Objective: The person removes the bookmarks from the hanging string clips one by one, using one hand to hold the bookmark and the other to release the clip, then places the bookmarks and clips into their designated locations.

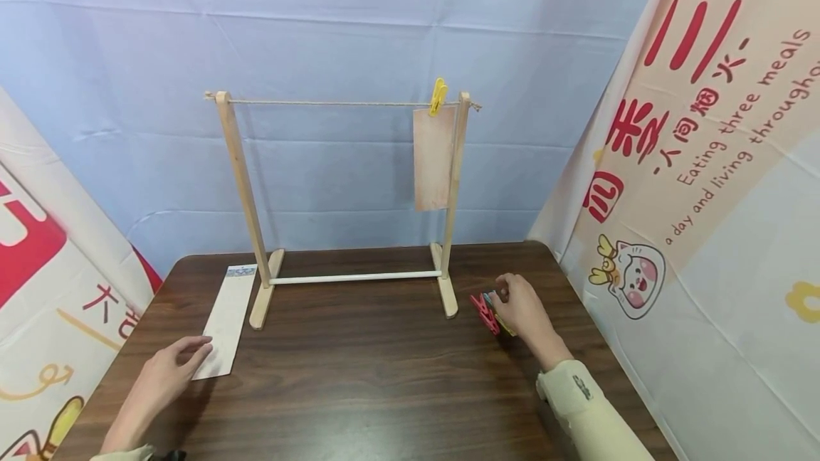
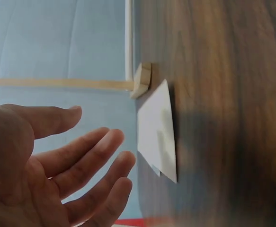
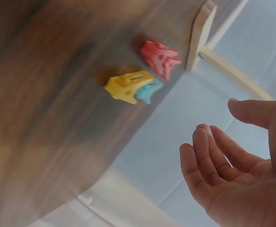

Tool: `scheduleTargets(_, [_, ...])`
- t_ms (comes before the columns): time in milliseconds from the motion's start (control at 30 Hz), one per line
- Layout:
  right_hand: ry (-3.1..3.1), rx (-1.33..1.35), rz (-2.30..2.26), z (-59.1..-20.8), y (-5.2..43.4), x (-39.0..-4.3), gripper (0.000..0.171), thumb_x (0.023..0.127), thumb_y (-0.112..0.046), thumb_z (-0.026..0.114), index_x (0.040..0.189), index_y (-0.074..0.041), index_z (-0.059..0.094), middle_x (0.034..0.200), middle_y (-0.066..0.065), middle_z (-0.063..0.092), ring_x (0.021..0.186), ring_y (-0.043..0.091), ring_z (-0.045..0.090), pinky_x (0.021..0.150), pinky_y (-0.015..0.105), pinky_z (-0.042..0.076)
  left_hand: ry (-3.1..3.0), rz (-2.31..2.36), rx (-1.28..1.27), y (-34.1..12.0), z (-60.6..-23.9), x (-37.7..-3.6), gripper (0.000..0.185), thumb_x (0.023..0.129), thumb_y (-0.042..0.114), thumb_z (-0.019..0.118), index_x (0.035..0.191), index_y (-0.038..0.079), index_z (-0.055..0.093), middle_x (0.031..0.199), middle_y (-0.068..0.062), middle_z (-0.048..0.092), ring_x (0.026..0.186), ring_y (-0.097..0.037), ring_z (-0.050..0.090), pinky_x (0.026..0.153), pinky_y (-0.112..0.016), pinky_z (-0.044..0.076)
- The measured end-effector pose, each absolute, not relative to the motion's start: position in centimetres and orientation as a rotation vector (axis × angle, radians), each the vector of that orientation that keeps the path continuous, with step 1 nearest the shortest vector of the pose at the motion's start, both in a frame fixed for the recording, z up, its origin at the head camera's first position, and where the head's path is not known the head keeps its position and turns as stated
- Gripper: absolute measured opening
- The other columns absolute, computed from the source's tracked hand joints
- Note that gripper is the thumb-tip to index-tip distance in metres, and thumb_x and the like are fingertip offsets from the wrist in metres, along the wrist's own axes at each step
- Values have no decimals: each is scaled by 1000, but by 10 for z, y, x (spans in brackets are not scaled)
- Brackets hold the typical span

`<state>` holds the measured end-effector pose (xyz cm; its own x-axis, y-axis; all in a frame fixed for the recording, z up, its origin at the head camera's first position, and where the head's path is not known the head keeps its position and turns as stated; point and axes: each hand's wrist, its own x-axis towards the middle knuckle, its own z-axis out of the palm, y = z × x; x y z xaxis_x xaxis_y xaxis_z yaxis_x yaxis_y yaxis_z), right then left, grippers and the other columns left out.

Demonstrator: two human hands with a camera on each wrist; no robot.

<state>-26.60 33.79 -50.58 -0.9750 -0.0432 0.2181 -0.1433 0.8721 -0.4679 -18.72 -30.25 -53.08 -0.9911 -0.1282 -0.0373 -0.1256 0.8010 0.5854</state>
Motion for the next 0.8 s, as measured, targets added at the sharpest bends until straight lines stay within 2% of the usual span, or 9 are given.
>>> scheduleTargets(300, [-2799,212,731,-484,328,-272,33,100,-10,75,124,9,67,102,19,67,90,32,66,79,54,56,-2918,-1027,108,-289,-524,-193,40,110,31,64,139,4,68,128,-25,73,115,-45,71,92,-64,54])
scheduleTargets(533, [-2746,290,749,-467,322,-277,30,103,-11,73,126,6,67,105,19,68,93,31,67,81,53,57,-2836,-1088,-2,-274,-516,-201,38,111,28,63,139,4,69,132,-21,72,115,-40,71,93,-57,57])
scheduleTargets(800, [-2665,371,737,-448,313,-280,28,102,-10,72,126,5,69,104,18,70,94,34,68,82,51,56,-2801,-1091,-93,-260,-509,-207,36,110,27,66,138,5,70,128,-17,74,114,-37,71,93,-54,59])
